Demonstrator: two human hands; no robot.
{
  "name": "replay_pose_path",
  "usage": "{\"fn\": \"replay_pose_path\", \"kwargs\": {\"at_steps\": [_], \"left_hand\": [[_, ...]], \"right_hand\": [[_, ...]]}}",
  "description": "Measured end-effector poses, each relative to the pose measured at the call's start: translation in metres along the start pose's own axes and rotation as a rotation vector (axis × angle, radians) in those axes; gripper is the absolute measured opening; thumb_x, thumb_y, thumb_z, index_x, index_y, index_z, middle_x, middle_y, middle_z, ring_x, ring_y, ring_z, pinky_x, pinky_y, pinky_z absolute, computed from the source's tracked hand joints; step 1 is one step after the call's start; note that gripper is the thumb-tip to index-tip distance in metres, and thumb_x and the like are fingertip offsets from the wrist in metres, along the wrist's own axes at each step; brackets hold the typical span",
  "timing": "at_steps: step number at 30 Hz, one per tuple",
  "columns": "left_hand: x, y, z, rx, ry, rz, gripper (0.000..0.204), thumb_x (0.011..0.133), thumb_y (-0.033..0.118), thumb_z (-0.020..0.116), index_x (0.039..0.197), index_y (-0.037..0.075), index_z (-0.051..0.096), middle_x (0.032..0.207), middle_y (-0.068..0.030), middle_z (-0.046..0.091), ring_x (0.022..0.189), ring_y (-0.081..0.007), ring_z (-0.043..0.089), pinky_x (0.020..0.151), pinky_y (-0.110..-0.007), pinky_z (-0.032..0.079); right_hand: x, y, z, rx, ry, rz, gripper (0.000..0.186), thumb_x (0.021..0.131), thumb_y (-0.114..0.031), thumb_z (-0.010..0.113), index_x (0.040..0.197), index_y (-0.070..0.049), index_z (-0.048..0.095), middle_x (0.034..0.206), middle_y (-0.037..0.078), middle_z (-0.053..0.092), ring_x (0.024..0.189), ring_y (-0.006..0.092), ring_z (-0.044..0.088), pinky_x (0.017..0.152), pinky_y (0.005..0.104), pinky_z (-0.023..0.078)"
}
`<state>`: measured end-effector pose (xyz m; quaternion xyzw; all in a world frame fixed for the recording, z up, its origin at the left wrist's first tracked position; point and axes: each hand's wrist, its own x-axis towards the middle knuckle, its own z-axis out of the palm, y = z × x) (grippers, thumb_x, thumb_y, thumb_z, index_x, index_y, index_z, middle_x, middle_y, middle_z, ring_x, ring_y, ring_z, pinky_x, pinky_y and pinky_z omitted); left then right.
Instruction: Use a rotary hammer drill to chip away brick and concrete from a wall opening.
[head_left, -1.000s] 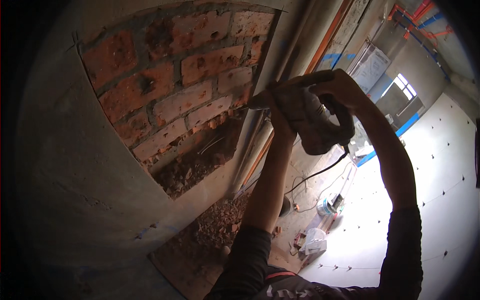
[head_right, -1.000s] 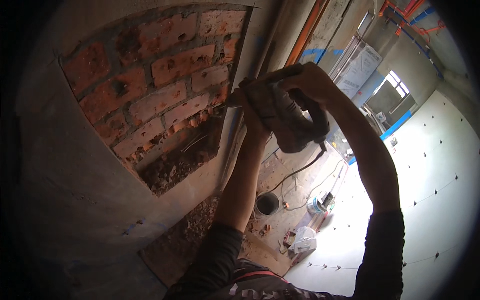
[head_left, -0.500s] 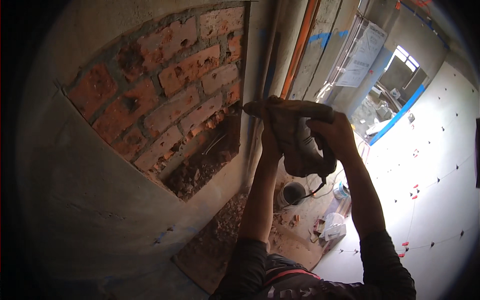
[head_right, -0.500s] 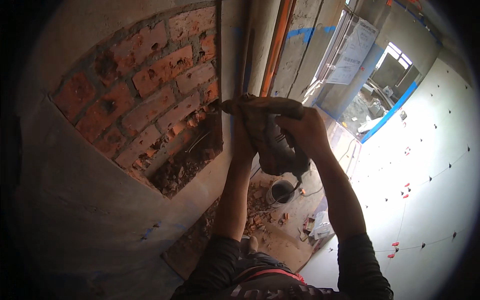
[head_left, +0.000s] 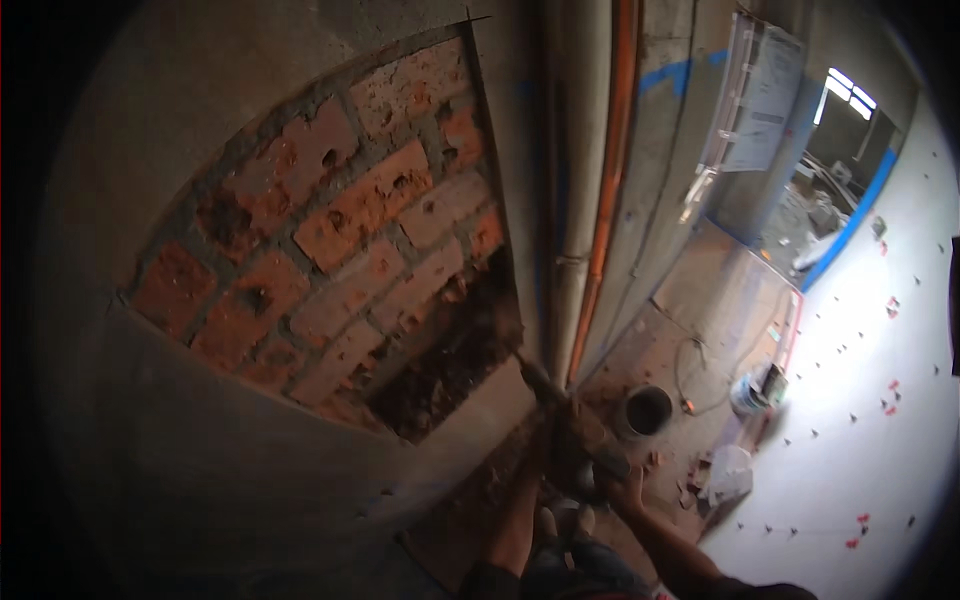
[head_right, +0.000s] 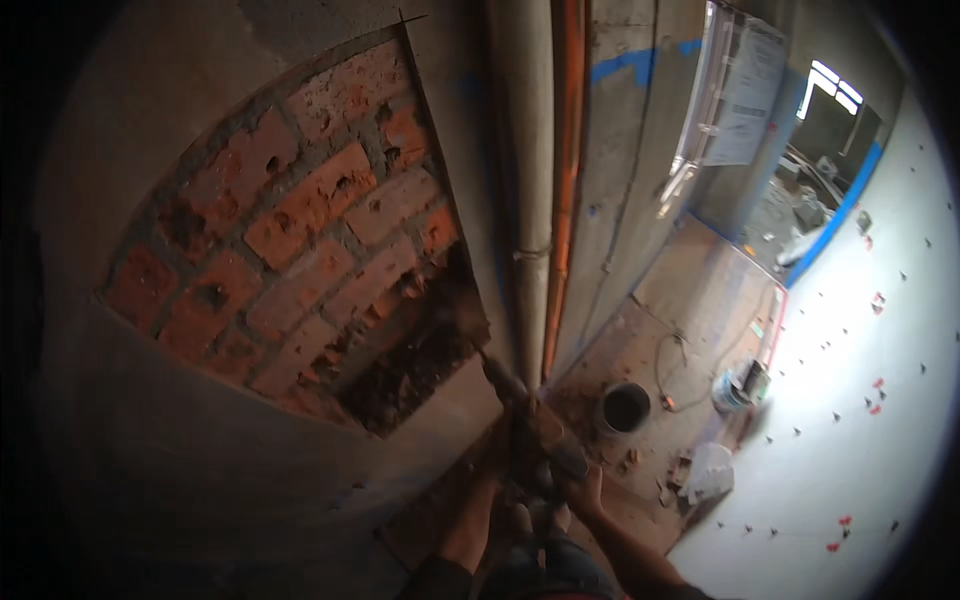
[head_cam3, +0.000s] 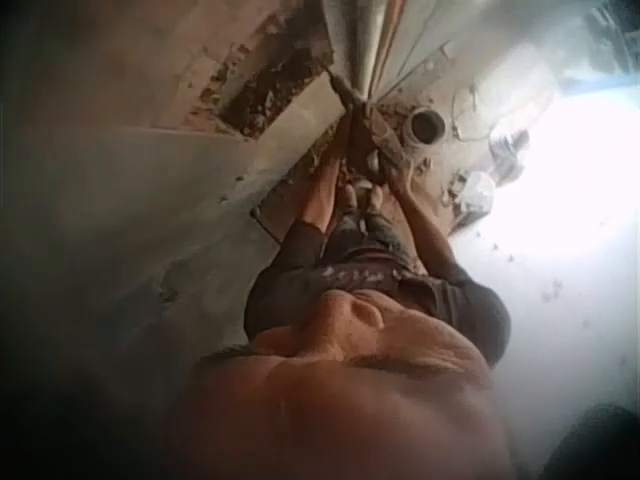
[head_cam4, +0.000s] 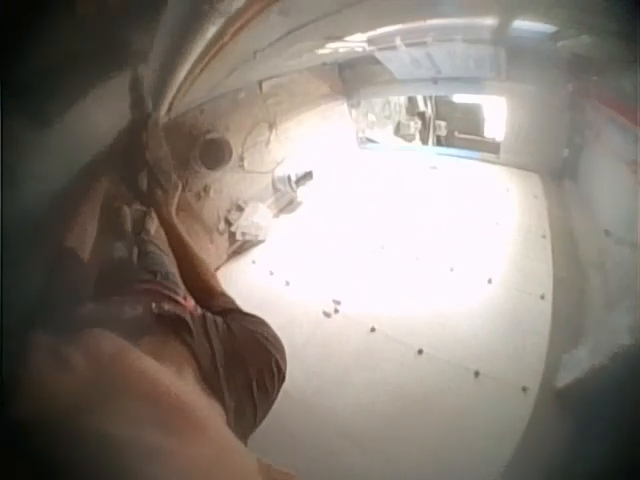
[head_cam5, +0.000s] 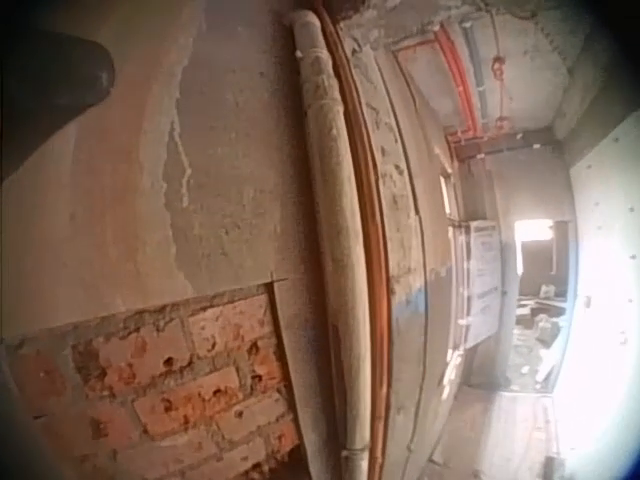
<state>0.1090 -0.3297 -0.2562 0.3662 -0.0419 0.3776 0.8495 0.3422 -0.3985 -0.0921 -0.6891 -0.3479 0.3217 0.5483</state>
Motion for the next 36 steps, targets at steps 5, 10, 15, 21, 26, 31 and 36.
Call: {"fn": "replay_pose_path", "kwargs": {"at_steps": [5,10,15,21,26,31,36], "left_hand": [[0.152,0.02,0.027,0.688,0.357,-0.306,0.064,0.123,0.043,0.035,0.172,0.003,0.035,0.17,-0.0134,0.047,0.153,-0.0265,0.047,0.132,-0.039,0.032],[0.113,0.005,0.013,0.431,0.954,-0.534,0.074,0.118,0.055,0.037,0.165,-0.001,0.045,0.161,-0.0184,0.055,0.149,-0.0335,0.053,0.13,-0.046,0.035],[0.141,0.004,0.057,-0.229,0.694,-0.472,0.088,0.108,0.074,0.036,0.143,-0.003,0.06,0.131,-0.022,0.071,0.137,-0.0381,0.06,0.124,-0.052,0.043],[0.193,0.054,0.126,-0.074,0.457,-0.391,0.089,0.103,0.078,0.04,0.139,-0.001,0.061,0.123,-0.017,0.072,0.129,-0.033,0.064,0.117,-0.051,0.048],[0.228,0.103,0.134,-0.055,0.326,-0.287,0.104,0.096,0.085,0.04,0.125,-0.012,0.063,0.118,-0.0262,0.069,0.122,-0.0406,0.064,0.112,-0.052,0.05],[0.25,0.133,0.135,-0.142,0.284,-0.4,0.106,0.094,0.086,0.04,0.124,-0.013,0.064,0.117,-0.0268,0.069,0.123,-0.0426,0.063,0.11,-0.055,0.05],[0.253,0.175,0.113,-0.042,0.255,-0.399,0.109,0.095,0.09,0.032,0.121,-0.011,0.065,0.11,-0.0269,0.07,0.124,-0.0449,0.059,0.112,-0.061,0.046]], "right_hand": [[-0.039,0.017,-0.013,-0.044,-0.094,0.181,0.027,0.093,-0.02,0.082,0.109,0.002,0.078,0.094,0.012,0.082,0.095,0.0106,0.074,0.082,0.0342,0.06],[-0.045,0.046,-0.012,0.068,-0.183,0.126,0.026,0.091,-0.018,0.082,0.108,0.001,0.079,0.101,0.01,0.083,0.094,0.014,0.075,0.081,0.0367,0.059],[-0.034,0.018,-0.058,0.024,-0.237,-0.056,0.027,0.083,-0.011,0.082,0.108,0.0,0.08,0.1,0.015,0.08,0.09,0.0301,0.079,0.082,0.0393,0.06],[-0.064,0.002,-0.063,-0.007,-0.246,-0.34,0.035,0.073,-0.016,0.084,0.105,-0.004,0.074,0.098,0.017,0.07,0.082,0.0406,0.07,0.072,0.0464,0.057],[-0.047,-0.046,-0.036,-0.041,-0.193,-0.539,0.048,0.06,-0.022,0.085,0.1,-0.001,0.07,0.095,0.016,0.064,0.078,0.0386,0.066,0.067,0.0472,0.053],[-0.048,-0.08,-0.001,-0.035,-0.065,-0.537,0.042,0.063,-0.02,0.085,0.096,-0.002,0.068,0.092,0.015,0.062,0.076,0.0366,0.064,0.066,0.0464,0.051],[-0.039,-0.112,0.042,-0.034,-0.06,-0.552,0.036,0.064,-0.017,0.083,0.091,-0.003,0.062,0.089,0.014,0.058,0.073,0.0355,0.061,0.065,0.0459,0.05]]}}
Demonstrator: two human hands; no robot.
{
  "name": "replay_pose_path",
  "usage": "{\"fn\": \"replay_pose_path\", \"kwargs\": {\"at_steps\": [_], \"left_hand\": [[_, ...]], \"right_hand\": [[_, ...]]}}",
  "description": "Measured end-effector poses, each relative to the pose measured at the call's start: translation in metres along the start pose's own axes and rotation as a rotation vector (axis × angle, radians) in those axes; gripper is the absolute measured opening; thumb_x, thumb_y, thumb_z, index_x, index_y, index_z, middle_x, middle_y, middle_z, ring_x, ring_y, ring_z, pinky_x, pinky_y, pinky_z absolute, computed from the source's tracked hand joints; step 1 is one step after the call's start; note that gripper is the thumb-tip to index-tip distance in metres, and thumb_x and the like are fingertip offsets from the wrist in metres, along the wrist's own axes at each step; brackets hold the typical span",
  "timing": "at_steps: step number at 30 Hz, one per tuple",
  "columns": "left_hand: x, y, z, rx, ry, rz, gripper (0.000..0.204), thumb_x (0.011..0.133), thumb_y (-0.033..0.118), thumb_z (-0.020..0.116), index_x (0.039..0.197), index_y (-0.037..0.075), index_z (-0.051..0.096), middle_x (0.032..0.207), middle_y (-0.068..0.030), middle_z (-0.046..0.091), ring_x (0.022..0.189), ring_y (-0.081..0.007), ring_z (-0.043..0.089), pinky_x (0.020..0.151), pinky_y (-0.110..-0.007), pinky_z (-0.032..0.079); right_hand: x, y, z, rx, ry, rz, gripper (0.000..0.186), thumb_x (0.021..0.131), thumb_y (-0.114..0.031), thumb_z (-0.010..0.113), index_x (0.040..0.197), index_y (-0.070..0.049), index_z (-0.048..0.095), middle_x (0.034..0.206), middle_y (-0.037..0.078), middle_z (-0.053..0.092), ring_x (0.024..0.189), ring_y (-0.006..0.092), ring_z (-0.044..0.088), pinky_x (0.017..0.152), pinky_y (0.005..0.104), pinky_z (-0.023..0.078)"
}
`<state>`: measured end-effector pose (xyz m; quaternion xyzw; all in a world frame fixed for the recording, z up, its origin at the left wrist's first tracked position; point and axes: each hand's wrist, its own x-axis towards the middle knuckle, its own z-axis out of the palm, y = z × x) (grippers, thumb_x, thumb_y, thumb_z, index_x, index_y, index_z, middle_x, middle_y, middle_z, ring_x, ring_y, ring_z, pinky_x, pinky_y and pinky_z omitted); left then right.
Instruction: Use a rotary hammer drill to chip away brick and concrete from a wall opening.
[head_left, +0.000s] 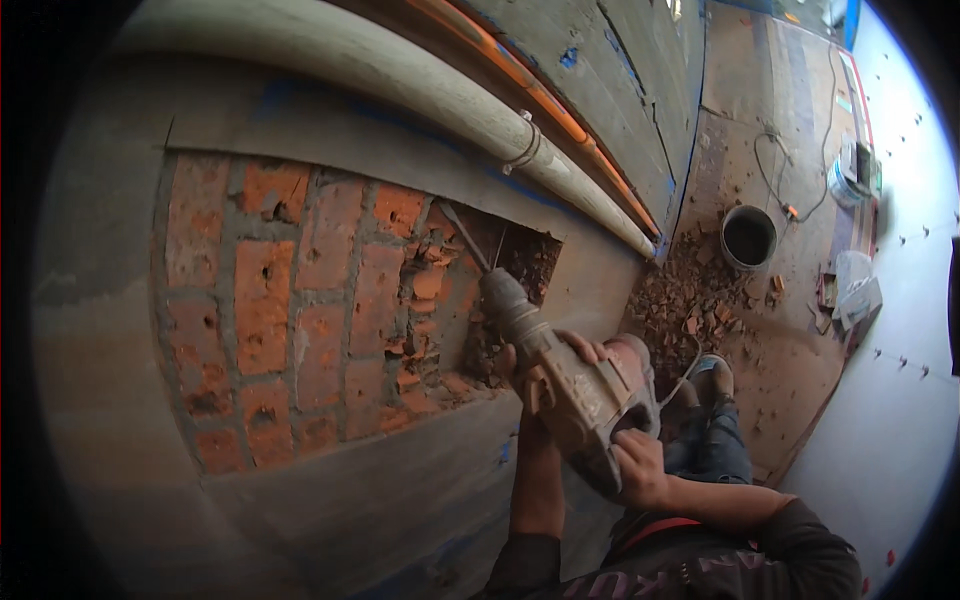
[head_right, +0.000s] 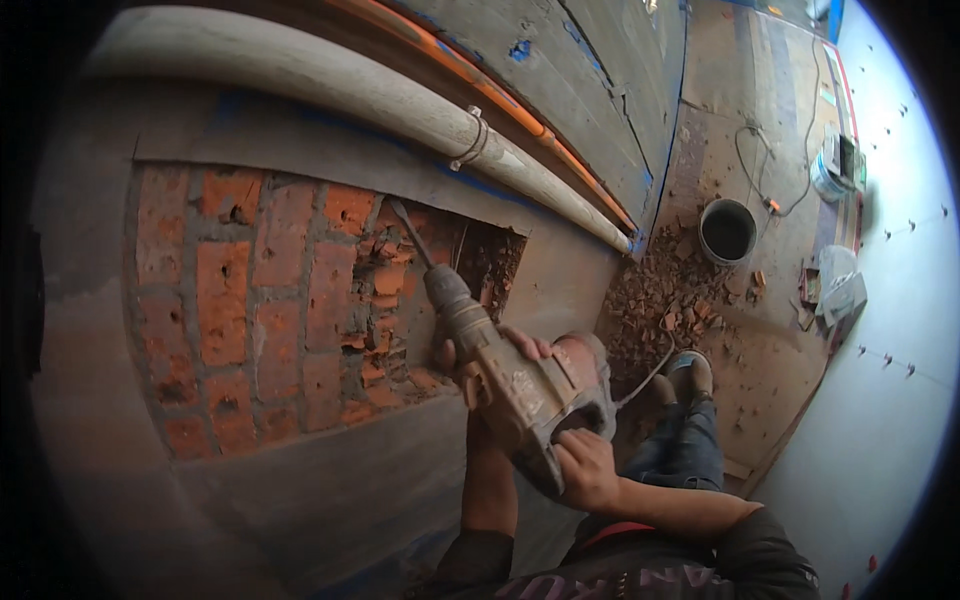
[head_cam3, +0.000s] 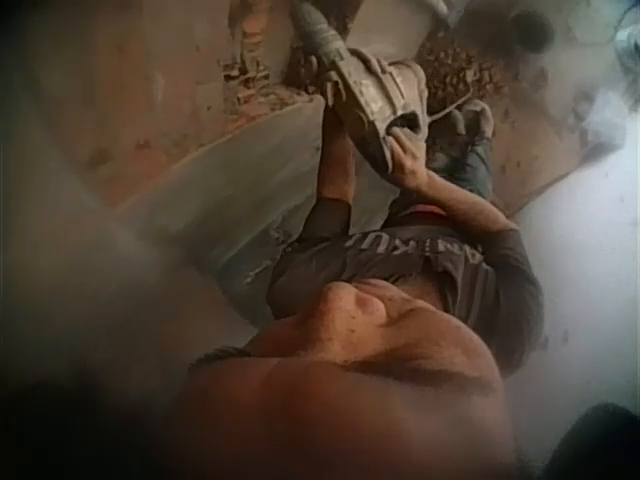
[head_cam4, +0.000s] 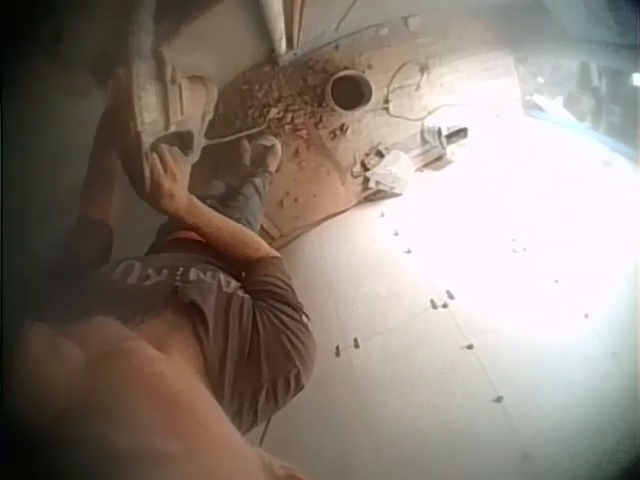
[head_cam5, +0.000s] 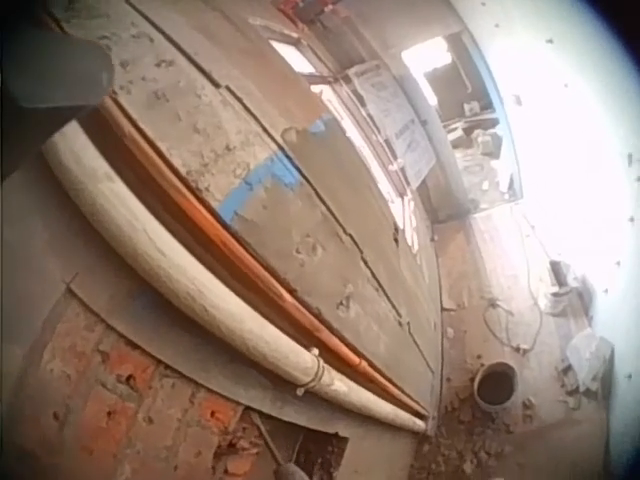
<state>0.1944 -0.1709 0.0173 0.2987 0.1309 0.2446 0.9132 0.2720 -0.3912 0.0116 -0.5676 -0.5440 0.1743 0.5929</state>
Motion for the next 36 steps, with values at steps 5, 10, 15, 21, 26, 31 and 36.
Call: {"fn": "replay_pose_path", "kwargs": {"at_steps": [5,10,15,21,26,31,36], "left_hand": [[-0.005,0.038,0.002,-0.03,0.104,-0.037,0.104,0.1,0.088,0.03,0.126,-0.007,0.063,0.11,-0.0264,0.071,0.12,-0.0478,0.062,0.107,-0.067,0.049],[0.024,0.057,0.036,0.064,0.133,-0.084,0.097,0.104,0.085,0.029,0.124,-0.003,0.063,0.104,-0.0231,0.069,0.119,-0.0431,0.064,0.107,-0.067,0.051],[0.078,0.033,0.048,0.196,0.247,0.007,0.09,0.105,0.084,0.035,0.121,0.002,0.067,0.111,-0.0169,0.074,0.117,-0.037,0.068,0.11,-0.053,0.052],[0.088,-0.039,0.011,0.381,0.555,0.108,0.077,0.107,0.073,0.042,0.125,0.003,0.068,0.118,-0.0142,0.072,0.115,-0.0324,0.068,0.112,-0.053,0.051],[0.008,-0.066,0.036,0.182,0.484,-0.05,0.084,0.104,0.08,0.037,0.12,0.003,0.065,0.109,-0.0169,0.069,0.115,-0.0367,0.063,0.11,-0.05,0.048],[-0.021,-0.058,0.061,0.156,0.527,-0.022,0.086,0.104,0.082,0.035,0.122,0.003,0.063,0.106,-0.0171,0.068,0.117,-0.0375,0.061,0.109,-0.052,0.047],[-0.016,-0.024,0.087,0.161,0.512,0.015,0.086,0.104,0.083,0.038,0.121,0.003,0.065,0.102,-0.0169,0.07,0.113,-0.0371,0.062,0.106,-0.05,0.049]], "right_hand": [[0.032,-0.018,0.02,0.092,-0.045,0.009,0.036,0.065,-0.015,0.081,0.092,-0.003,0.061,0.087,0.013,0.057,0.073,0.0339,0.062,0.066,0.0439,0.051],[0.067,-0.034,-0.016,0.125,-0.022,0.073,0.042,0.063,-0.013,0.085,0.098,-0.003,0.064,0.091,0.015,0.061,0.072,0.0361,0.064,0.062,0.0461,0.052],[0.098,0.015,-0.083,0.181,0.11,0.197,0.032,0.07,-0.009,0.084,0.098,-0.002,0.072,0.09,0.016,0.07,0.078,0.0351,0.071,0.068,0.0404,0.055],[0.034,0.14,-0.092,0.412,0.079,0.383,0.021,0.075,-0.008,0.085,0.092,-0.002,0.075,0.089,0.013,0.074,0.078,0.0246,0.075,0.073,0.037,0.058],[-0.025,0.063,-0.098,0.382,0.058,0.274,0.024,0.072,-0.008,0.085,0.09,-0.003,0.07,0.082,0.016,0.065,0.073,0.0401,0.068,0.066,0.0432,0.055],[-0.036,0.042,-0.086,0.361,-0.018,0.199,0.03,0.068,-0.009,0.085,0.092,-0.003,0.068,0.083,0.015,0.062,0.073,0.0412,0.067,0.065,0.0481,0.055],[-0.021,0.015,-0.065,0.324,0.019,0.144,0.041,0.063,-0.013,0.086,0.098,-0.004,0.068,0.092,0.015,0.065,0.075,0.0401,0.067,0.065,0.0493,0.054]]}}
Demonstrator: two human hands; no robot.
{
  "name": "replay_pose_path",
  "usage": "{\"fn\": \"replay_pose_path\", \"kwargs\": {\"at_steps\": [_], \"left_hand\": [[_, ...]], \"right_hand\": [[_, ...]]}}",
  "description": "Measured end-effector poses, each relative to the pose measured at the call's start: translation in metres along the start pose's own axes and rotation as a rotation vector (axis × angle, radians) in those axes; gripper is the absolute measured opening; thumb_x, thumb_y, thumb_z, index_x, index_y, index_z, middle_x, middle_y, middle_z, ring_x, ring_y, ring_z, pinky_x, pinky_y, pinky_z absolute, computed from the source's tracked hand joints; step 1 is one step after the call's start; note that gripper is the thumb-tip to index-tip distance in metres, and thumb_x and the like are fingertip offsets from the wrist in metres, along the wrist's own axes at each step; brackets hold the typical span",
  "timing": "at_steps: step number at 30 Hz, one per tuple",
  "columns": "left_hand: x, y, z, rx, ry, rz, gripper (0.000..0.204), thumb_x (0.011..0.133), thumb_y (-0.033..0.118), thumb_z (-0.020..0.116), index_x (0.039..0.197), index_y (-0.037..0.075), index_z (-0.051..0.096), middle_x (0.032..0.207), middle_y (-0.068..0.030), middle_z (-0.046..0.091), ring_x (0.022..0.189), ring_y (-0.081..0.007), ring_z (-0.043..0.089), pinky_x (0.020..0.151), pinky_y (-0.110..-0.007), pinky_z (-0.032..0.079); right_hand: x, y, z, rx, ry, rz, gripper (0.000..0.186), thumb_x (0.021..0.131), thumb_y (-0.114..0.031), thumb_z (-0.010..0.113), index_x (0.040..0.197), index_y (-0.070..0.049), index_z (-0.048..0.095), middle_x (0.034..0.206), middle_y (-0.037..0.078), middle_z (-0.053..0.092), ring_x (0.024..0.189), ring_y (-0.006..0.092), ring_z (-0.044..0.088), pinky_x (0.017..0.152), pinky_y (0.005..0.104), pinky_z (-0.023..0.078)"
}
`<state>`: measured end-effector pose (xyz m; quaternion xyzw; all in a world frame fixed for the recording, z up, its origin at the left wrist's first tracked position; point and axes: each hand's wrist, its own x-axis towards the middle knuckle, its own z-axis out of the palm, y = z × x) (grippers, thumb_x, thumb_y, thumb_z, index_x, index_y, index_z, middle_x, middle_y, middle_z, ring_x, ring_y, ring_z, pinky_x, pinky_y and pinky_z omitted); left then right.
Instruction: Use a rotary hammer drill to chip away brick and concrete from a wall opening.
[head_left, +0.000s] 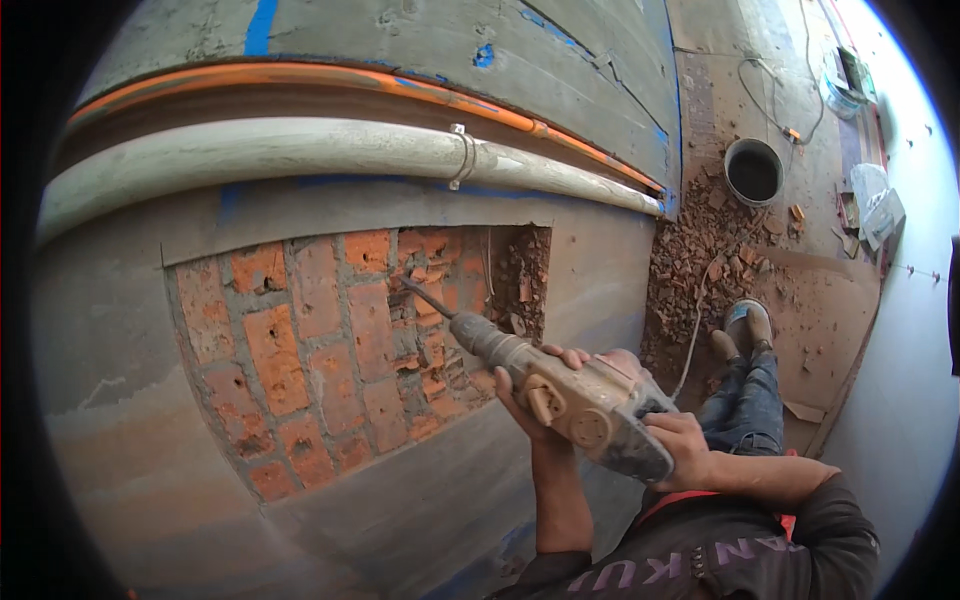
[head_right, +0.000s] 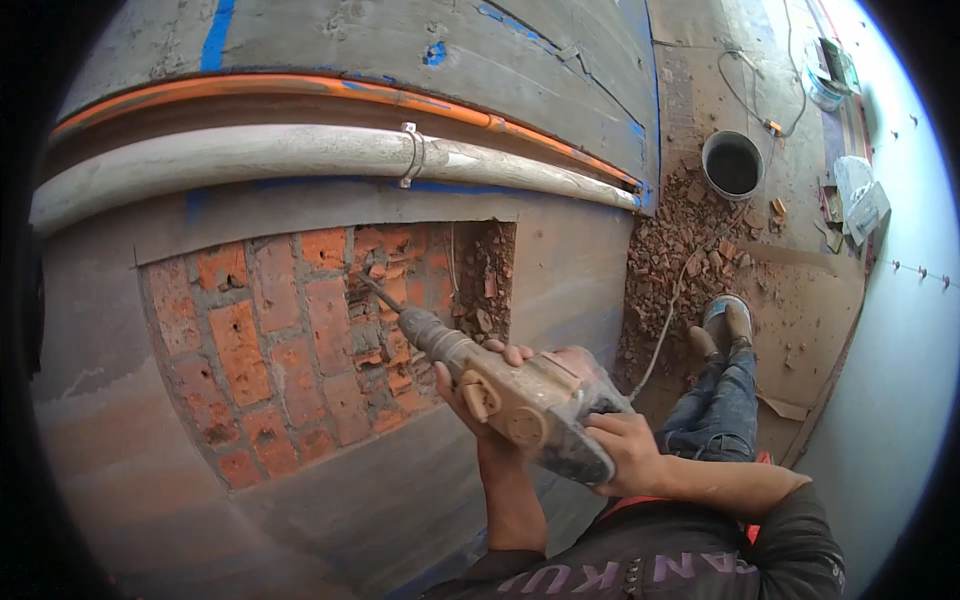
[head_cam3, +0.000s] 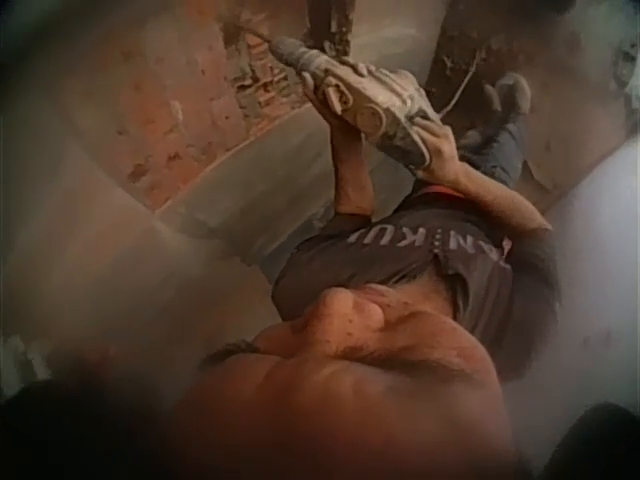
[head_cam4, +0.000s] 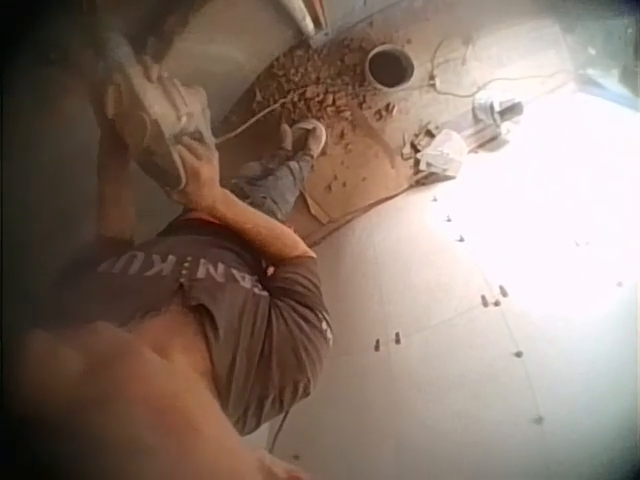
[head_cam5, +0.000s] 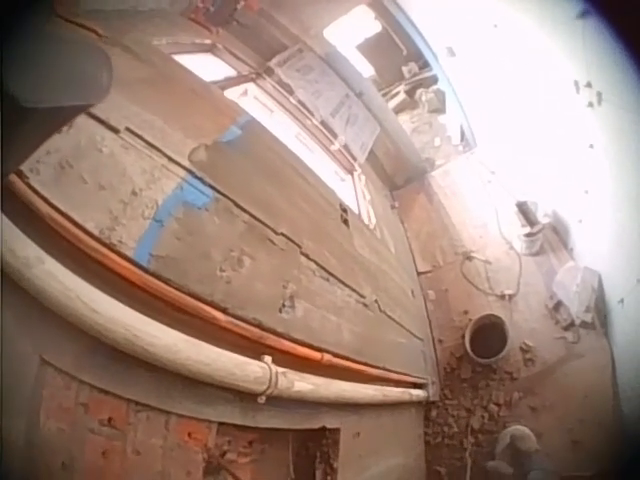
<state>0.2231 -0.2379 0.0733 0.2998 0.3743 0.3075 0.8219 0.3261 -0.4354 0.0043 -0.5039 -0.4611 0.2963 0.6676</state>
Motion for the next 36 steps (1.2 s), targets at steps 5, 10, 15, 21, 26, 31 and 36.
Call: {"fn": "replay_pose_path", "kwargs": {"at_steps": [5,10,15,21,26,31,36], "left_hand": [[0.02,0.036,-0.023,-0.025,0.024,0.019,0.081,0.105,0.08,0.039,0.117,0.004,0.064,0.101,-0.0168,0.068,0.11,-0.038,0.06,0.11,-0.053,0.046],[0.012,0.062,-0.065,-0.074,-0.152,-0.029,0.098,0.101,0.09,0.038,0.141,0.003,0.057,0.105,-0.0226,0.071,0.116,-0.0404,0.061,0.111,-0.056,0.045],[0.014,0.078,-0.077,-0.175,-0.362,-0.077,0.109,0.099,0.094,0.035,0.157,0.003,0.044,0.117,-0.0249,0.073,0.128,-0.0445,0.058,0.117,-0.071,0.041],[0.015,0.079,-0.059,-0.122,-0.182,-0.082,0.1,0.098,0.095,0.037,0.14,0.007,0.055,0.106,-0.0175,0.072,0.113,-0.0407,0.065,0.112,-0.066,0.046],[0.063,0.021,-0.076,-0.202,-0.034,0.103,0.087,0.1,0.091,0.039,0.123,0.012,0.066,0.098,-0.0154,0.073,0.096,-0.0353,0.07,0.098,-0.057,0.056],[0.086,0.001,-0.065,0.09,0.16,0.164,0.089,0.102,0.09,0.036,0.116,0.008,0.067,0.091,-0.0175,0.075,0.086,-0.0334,0.074,0.083,-0.047,0.063],[0.044,0.011,-0.041,0.123,0.197,0.118,0.089,0.103,0.089,0.033,0.111,0.008,0.069,0.088,-0.0179,0.076,0.085,-0.0344,0.075,0.084,-0.048,0.063]], "right_hand": [[0.024,-0.011,0.039,0.031,-0.011,-0.017,0.045,0.058,-0.017,0.086,0.095,-0.005,0.062,0.091,0.014,0.061,0.077,0.0383,0.067,0.066,0.0486,0.055],[0.037,-0.037,0.065,-0.043,-0.086,-0.064,0.042,0.065,-0.02,0.082,0.096,-0.002,0.06,0.093,0.016,0.062,0.077,0.0376,0.068,0.068,0.0468,0.057],[0.043,-0.039,0.097,-0.01,-0.137,-0.092,0.044,0.065,-0.02,0.08,0.099,0.0,0.059,0.095,0.017,0.061,0.078,0.0378,0.069,0.071,0.0463,0.059],[0.04,-0.013,0.115,-0.072,-0.201,-0.112,0.046,0.064,-0.021,0.081,0.099,0.0,0.059,0.1,0.018,0.063,0.081,0.0392,0.07,0.071,0.048,0.059],[0.017,0.093,0.072,0.125,-0.106,-0.099,0.05,0.063,-0.02,0.088,0.107,-0.005,0.069,0.101,0.018,0.066,0.095,0.0437,0.069,0.082,0.0489,0.058],[0.032,0.084,0.035,0.109,0.009,0.088,0.039,0.073,-0.008,0.087,0.109,-0.001,0.072,0.101,0.02,0.069,0.093,0.0453,0.07,0.081,0.044,0.058],[0.019,0.034,0.037,0.121,0.05,0.162,0.037,0.075,-0.009,0.087,0.108,-0.001,0.073,0.097,0.019,0.068,0.089,0.0459,0.071,0.078,0.0445,0.058]]}}
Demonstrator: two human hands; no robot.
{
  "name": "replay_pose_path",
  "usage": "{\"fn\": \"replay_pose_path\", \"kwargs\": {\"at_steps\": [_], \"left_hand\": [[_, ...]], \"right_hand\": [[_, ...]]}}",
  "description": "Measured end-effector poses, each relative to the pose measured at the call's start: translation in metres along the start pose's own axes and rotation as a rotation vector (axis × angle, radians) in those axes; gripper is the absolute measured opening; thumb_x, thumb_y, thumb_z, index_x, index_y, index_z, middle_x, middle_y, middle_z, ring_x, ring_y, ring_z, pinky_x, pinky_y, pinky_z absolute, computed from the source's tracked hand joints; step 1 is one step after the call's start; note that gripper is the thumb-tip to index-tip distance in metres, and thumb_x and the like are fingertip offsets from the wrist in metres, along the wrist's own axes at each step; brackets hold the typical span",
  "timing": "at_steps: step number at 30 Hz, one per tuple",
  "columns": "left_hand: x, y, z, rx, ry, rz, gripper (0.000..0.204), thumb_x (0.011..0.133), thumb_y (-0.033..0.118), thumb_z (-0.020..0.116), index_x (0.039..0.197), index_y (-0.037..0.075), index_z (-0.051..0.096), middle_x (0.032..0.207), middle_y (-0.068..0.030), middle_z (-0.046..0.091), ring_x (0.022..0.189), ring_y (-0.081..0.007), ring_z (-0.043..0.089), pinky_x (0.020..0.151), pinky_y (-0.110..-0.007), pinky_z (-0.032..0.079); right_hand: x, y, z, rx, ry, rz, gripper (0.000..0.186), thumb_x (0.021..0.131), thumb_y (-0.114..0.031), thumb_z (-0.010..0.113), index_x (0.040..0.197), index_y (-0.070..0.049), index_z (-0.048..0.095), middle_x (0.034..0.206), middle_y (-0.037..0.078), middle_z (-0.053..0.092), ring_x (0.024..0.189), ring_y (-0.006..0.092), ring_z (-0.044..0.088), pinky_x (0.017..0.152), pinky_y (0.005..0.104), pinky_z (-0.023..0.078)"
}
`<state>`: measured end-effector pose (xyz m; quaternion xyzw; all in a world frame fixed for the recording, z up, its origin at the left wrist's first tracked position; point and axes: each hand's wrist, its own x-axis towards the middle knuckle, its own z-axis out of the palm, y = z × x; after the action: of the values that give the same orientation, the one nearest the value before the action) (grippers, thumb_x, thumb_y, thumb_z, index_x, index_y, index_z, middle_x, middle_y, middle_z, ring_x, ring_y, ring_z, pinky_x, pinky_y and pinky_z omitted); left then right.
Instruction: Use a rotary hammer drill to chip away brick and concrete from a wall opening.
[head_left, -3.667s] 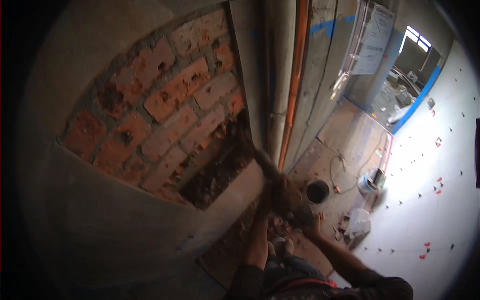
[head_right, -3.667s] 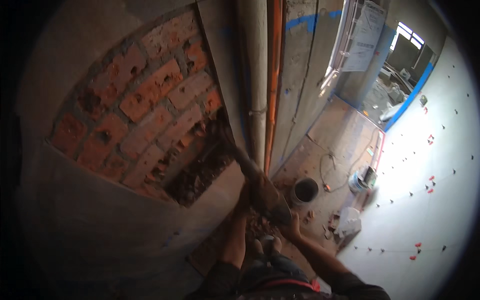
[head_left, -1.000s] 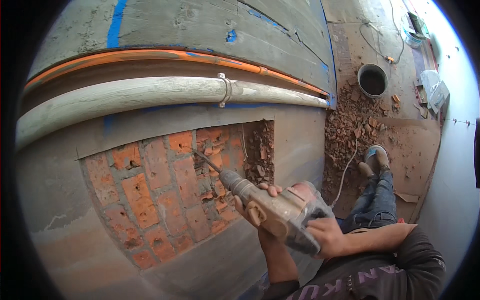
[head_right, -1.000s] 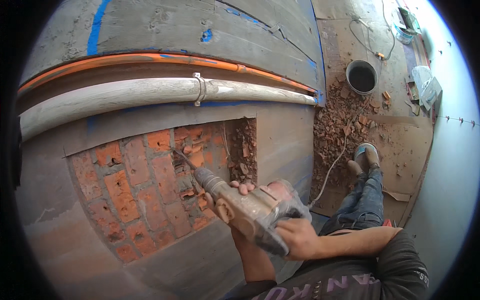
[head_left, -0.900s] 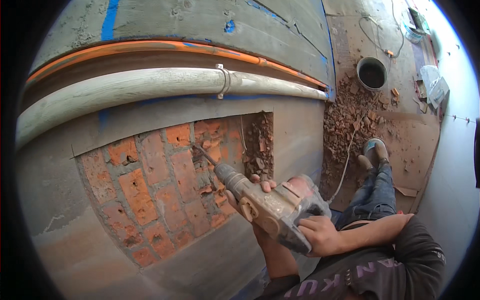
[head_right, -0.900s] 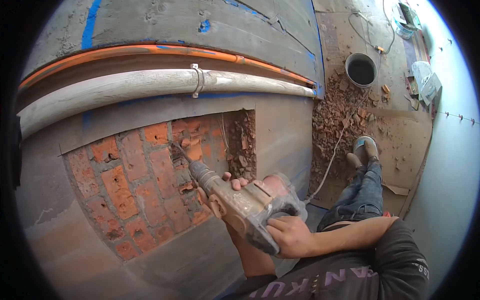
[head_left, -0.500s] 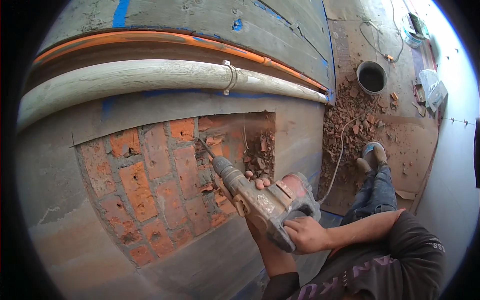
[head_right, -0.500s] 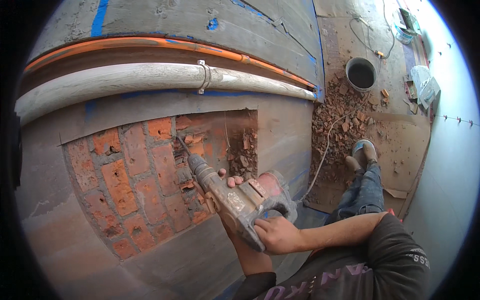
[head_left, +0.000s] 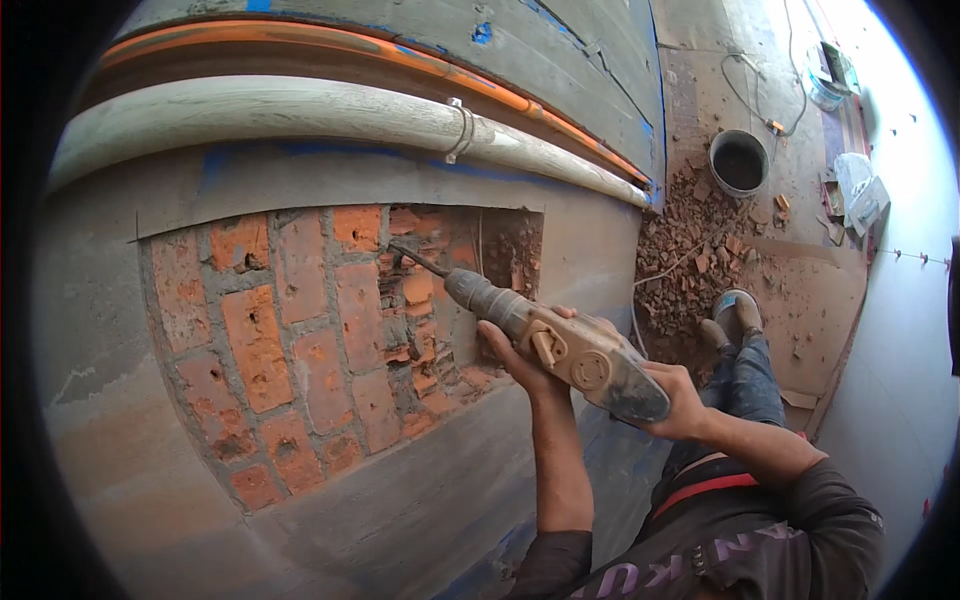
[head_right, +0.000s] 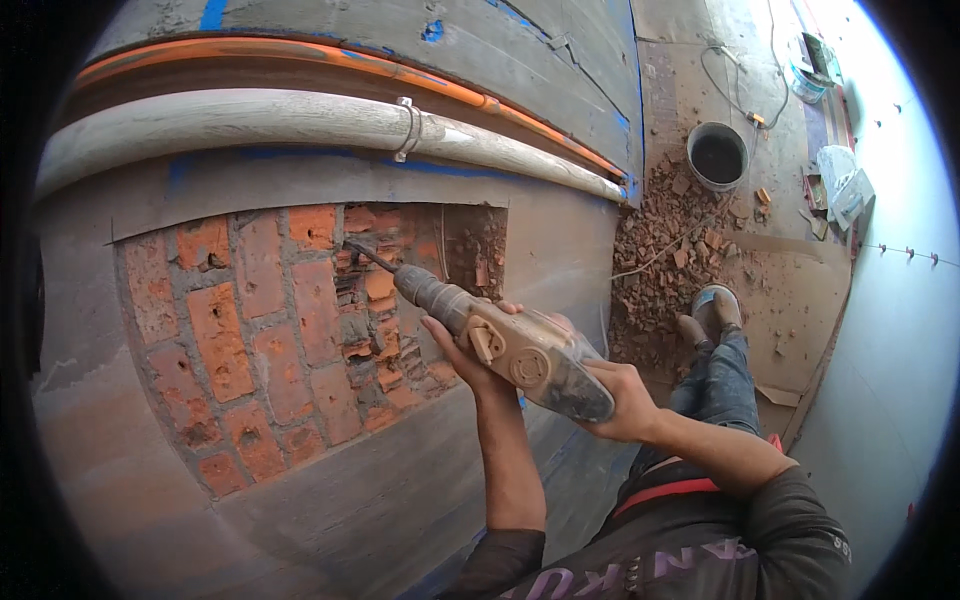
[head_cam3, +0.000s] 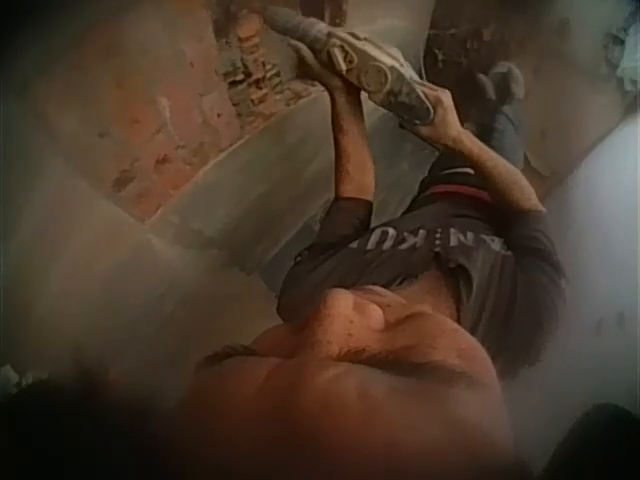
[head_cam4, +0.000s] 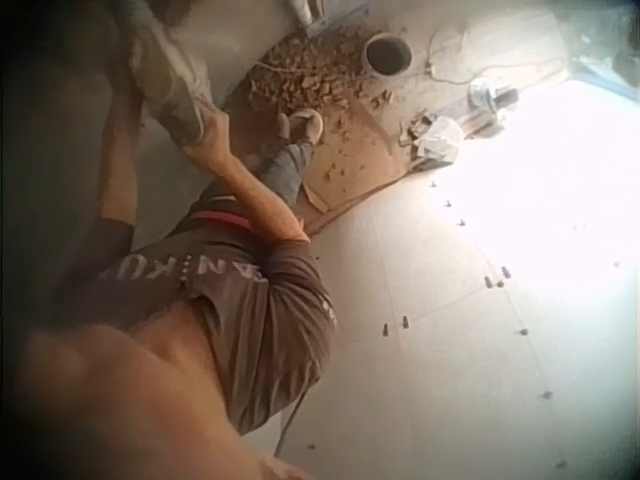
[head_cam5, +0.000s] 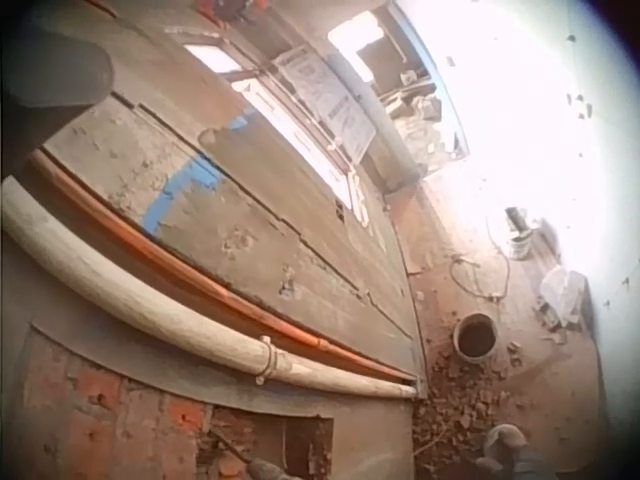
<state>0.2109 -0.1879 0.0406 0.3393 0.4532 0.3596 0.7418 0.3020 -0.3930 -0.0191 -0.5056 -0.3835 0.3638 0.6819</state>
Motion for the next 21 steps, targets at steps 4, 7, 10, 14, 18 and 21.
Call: {"fn": "replay_pose_path", "kwargs": {"at_steps": [4,7,10,14,18,21], "left_hand": [[-0.031,-0.004,0.032,-0.031,-0.081,-0.081,0.087,0.106,0.086,0.028,0.113,0.009,0.068,0.092,-0.0181,0.075,0.092,-0.0326,0.075,0.086,-0.048,0.063],[-0.046,0.002,0.055,-0.101,-0.178,-0.079,0.086,0.107,0.085,0.028,0.115,0.009,0.067,0.097,-0.0186,0.075,0.1,-0.0325,0.074,0.09,-0.05,0.062],[-0.037,0.006,0.074,-0.172,-0.22,-0.14,0.077,0.108,0.08,0.033,0.119,0.009,0.063,0.101,-0.019,0.073,0.106,-0.0345,0.07,0.094,-0.051,0.059],[-0.021,0.035,0.065,-0.078,-0.14,-0.128,0.078,0.106,0.08,0.036,0.119,0.008,0.063,0.098,-0.018,0.071,0.102,-0.0343,0.069,0.096,-0.051,0.058],[-0.013,0.06,0.026,-0.07,-0.167,-0.197,0.08,0.106,0.081,0.038,0.12,0.007,0.064,0.099,-0.0194,0.071,0.104,-0.038,0.067,0.099,-0.054,0.055],[-0.001,0.082,0.0,-0.09,-0.318,-0.283,0.078,0.107,0.081,0.037,0.12,0.009,0.062,0.099,-0.02,0.072,0.104,-0.0362,0.069,0.1,-0.054,0.057]], "right_hand": [[-0.015,-0.048,-0.034,-0.142,-0.021,-0.042,0.038,0.071,-0.012,0.088,0.104,0.0,0.073,0.093,0.02,0.068,0.083,0.0452,0.071,0.073,0.0453,0.059],[-0.017,-0.061,-0.046,-0.186,-0.027,-0.122,0.041,0.064,-0.012,0.088,0.101,-0.001,0.072,0.09,0.018,0.067,0.077,0.044,0.07,0.067,0.047,0.056],[-0.011,-0.068,-0.051,-0.309,-0.004,-0.143,0.044,0.06,-0.012,0.086,0.099,-0.001,0.07,0.088,0.017,0.064,0.073,0.0429,0.067,0.062,0.0486,0.052],[0.012,-0.075,-0.017,-0.288,0.082,-0.12,0.044,0.06,-0.013,0.086,0.099,-0.001,0.068,0.092,0.019,0.065,0.078,0.0445,0.068,0.067,0.0497,0.055],[0.008,-0.064,0.042,-0.235,0.073,-0.121,0.048,0.061,-0.014,0.088,0.102,-0.001,0.067,0.095,0.02,0.066,0.081,0.0451,0.069,0.069,0.0497,0.057],[0.012,-0.052,0.077,-0.169,0.059,-0.16,0.053,0.062,-0.016,0.09,0.107,0.0,0.067,0.098,0.02,0.067,0.082,0.0451,0.07,0.07,0.0501,0.058]]}}
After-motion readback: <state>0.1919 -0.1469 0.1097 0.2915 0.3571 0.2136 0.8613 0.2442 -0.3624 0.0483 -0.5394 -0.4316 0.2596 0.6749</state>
